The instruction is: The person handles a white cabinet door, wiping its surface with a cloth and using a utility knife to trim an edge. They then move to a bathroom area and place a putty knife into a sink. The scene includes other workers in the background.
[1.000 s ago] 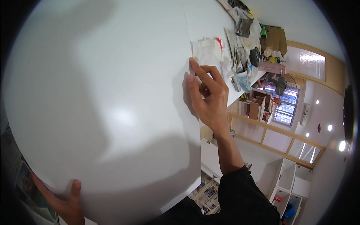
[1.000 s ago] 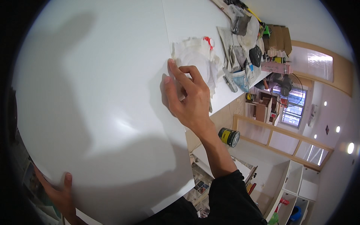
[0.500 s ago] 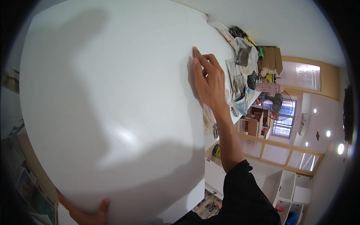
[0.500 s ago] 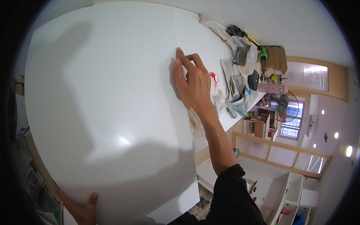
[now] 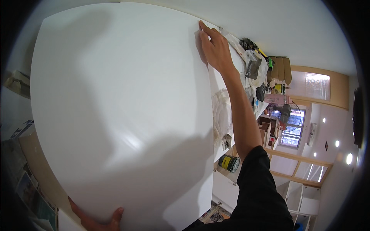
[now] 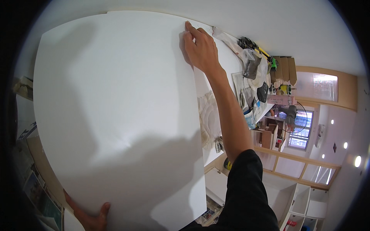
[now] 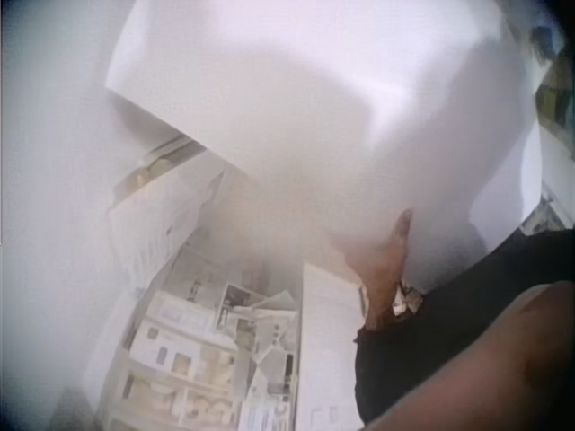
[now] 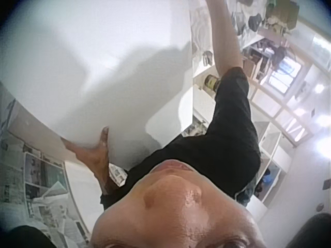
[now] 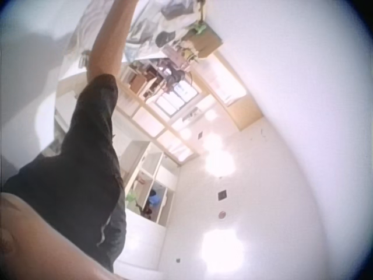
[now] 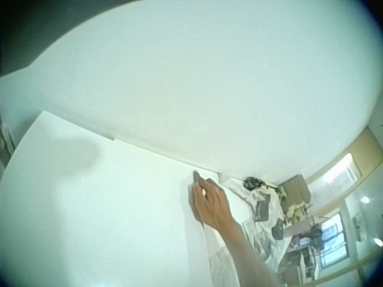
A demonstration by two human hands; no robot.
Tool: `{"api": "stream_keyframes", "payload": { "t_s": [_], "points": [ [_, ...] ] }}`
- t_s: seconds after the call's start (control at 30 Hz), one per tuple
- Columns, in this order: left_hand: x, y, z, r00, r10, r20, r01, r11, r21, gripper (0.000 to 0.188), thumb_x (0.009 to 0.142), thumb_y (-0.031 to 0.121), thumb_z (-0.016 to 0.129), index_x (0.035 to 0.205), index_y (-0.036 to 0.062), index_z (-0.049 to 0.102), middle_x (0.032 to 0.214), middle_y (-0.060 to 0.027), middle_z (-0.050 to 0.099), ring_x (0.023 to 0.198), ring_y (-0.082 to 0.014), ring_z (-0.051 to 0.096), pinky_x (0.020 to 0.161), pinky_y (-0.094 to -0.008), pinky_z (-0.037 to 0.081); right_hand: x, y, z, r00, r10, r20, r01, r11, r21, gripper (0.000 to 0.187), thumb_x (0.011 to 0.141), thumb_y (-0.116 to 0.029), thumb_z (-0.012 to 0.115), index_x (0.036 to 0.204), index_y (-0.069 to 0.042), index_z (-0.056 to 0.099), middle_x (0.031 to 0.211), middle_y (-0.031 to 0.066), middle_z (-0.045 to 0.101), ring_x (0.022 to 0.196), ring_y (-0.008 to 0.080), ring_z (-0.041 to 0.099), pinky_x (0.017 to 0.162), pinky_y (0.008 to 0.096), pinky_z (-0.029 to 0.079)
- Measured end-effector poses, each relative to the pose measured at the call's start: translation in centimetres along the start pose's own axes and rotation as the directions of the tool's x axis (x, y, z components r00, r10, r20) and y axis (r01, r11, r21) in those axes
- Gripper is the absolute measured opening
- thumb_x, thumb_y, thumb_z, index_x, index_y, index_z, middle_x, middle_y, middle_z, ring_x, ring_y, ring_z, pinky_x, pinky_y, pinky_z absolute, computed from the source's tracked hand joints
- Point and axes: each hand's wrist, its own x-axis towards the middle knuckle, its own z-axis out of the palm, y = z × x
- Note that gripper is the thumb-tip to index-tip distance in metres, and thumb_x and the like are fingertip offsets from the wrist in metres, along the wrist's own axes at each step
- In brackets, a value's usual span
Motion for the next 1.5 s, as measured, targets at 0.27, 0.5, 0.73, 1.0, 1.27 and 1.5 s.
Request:
{"api": "stream_keyframes", "payload": {
  "t_s": [0.27, 0.5, 0.73, 1.0, 1.27, 1.5],
  "points": [
    [-0.4, -1.5, 1.0, 0.992, -0.122, 0.039, 0.128, 0.935, -0.332, 0.121, 0.066, 0.027, 0.092, 0.151, -0.0069, 0.013, 0.142, -0.0364, 0.039, 0.131, -0.0474, 0.043, 0.11, -0.0522, 0.035, -4.6, -0.4, -2.0, 0.98, 0.174, 0.099, -0.198, 0.913, 0.357, 0.03, 0.092, -0.011, 0.058, 0.119, -0.006, 0.07, 0.085, 0.0085, 0.065, 0.064, 0.0163, 0.056, 0.065, 0.0278, 0.047],
    [0.8, -0.7, 0.8, 0.997, 0.001, -0.072, -0.021, 0.959, -0.284, 0.104, 0.075, 0.019, 0.081, 0.155, 0.0028, 0.016, 0.15, -0.0277, 0.033, 0.139, -0.0385, 0.034, 0.115, -0.0472, 0.026, 0.6, 1.5, -0.1, 0.989, -0.086, -0.118, 0.109, 0.973, 0.205, 0.028, 0.088, -0.004, 0.06, 0.114, -0.002, 0.071, 0.094, 0.0122, 0.067, 0.078, 0.0207, 0.064, 0.075, 0.0302, 0.051],
    [3.0, 1.5, 1.1, 0.922, 0.19, -0.338, -0.237, 0.966, -0.105, 0.099, 0.079, 0.012, 0.078, 0.156, 0.007, 0.016, 0.154, -0.0245, 0.031, 0.141, -0.0388, 0.033, 0.116, -0.0473, 0.026, -15.3, -0.5, -9.1, 0.969, 0.246, 0.031, -0.245, 0.937, 0.249, 0.02, 0.083, -0.003, 0.066, 0.102, 0.001, 0.07, 0.095, 0.0152, 0.064, 0.082, 0.0284, 0.065, 0.076, 0.0374, 0.051],
    [6.3, 4.6, 0.9, 0.913, 0.21, -0.35, -0.278, 0.948, -0.157, 0.08, 0.088, 0.018, 0.072, 0.154, 0.0089, 0.027, 0.157, -0.0205, 0.028, 0.144, -0.0345, 0.029, 0.117, -0.0458, 0.023, -22.1, 8.4, -10.5, 0.943, 0.272, -0.191, -0.257, 0.961, 0.099, 0.04, 0.081, 0.0, 0.065, 0.121, 0.0, 0.061, 0.11, 0.0196, 0.061, 0.102, 0.036, 0.061, 0.089, 0.0414, 0.049],
    [6.9, 3.9, 1.0, 0.925, 0.164, -0.342, -0.22, 0.967, -0.131, 0.083, 0.086, 0.018, 0.072, 0.155, 0.0111, 0.026, 0.156, -0.0189, 0.029, 0.142, -0.0336, 0.03, 0.116, -0.0474, 0.025, -16.0, 13.9, -9.1, 0.994, 0.044, 0.102, -0.082, 0.911, 0.404, 0.063, 0.076, -0.006, 0.07, 0.137, -0.005, 0.052, 0.107, 0.0208, 0.064, 0.094, 0.0336, 0.064, 0.087, 0.0417, 0.051],
    [6.4, 6.1, 1.8, 0.93, 0.037, -0.366, -0.113, 0.975, -0.189, 0.08, 0.087, 0.014, 0.071, 0.154, 0.0155, 0.029, 0.156, -0.0167, 0.031, 0.142, -0.034, 0.031, 0.116, -0.0466, 0.026, -13.9, 18.9, -8.7, 0.998, 0.057, 0.004, -0.056, 0.967, 0.249, 0.059, 0.078, -0.009, 0.07, 0.134, -0.008, 0.054, 0.105, 0.0168, 0.068, 0.092, 0.031, 0.063, 0.085, 0.0399, 0.051]
  ]
}}
